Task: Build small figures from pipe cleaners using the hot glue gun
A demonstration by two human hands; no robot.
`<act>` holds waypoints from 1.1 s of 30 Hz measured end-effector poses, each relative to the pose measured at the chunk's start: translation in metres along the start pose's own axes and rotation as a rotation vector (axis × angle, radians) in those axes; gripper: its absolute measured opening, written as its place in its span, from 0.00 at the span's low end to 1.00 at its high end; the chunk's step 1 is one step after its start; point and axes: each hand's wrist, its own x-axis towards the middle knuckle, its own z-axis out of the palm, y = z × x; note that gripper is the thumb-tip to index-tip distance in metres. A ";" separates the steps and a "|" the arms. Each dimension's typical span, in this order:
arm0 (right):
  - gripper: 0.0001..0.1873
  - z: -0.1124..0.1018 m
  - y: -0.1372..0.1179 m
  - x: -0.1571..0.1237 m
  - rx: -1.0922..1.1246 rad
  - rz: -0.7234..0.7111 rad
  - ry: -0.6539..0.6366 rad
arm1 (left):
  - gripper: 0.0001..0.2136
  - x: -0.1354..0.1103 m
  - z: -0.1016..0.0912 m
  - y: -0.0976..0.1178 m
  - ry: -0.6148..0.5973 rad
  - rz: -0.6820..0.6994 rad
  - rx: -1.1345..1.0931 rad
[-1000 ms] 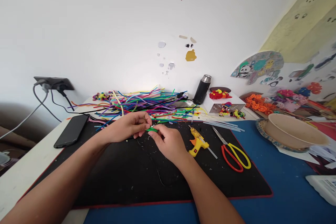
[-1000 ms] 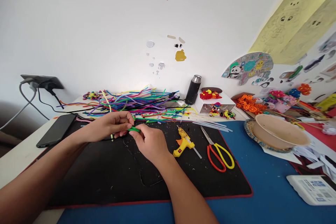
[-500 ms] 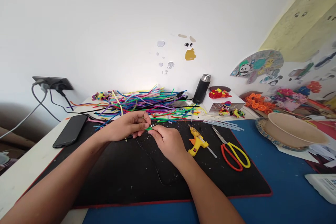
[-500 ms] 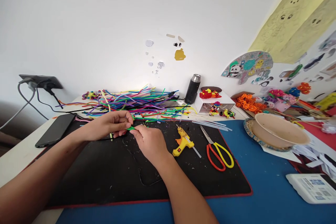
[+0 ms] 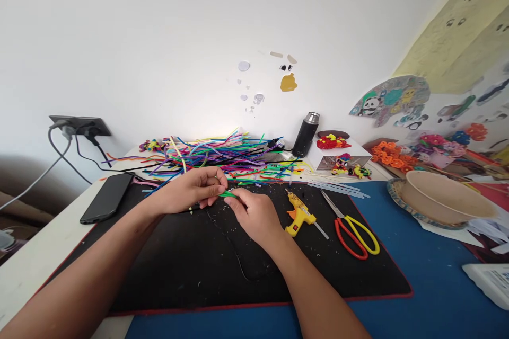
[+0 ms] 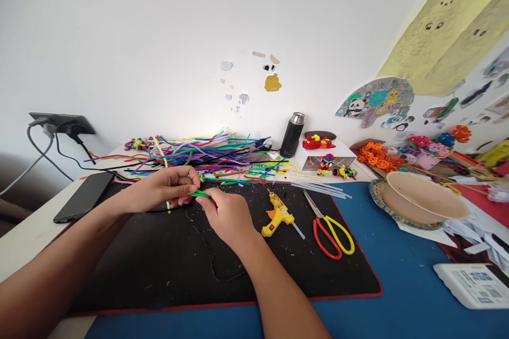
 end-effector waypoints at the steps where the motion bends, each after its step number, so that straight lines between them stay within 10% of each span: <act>1: 0.16 0.000 0.000 0.000 -0.016 0.000 -0.007 | 0.16 -0.001 0.000 0.000 0.002 -0.001 0.006; 33: 0.22 -0.008 -0.009 0.000 0.159 0.026 -0.092 | 0.15 0.000 0.000 0.000 -0.021 0.016 0.032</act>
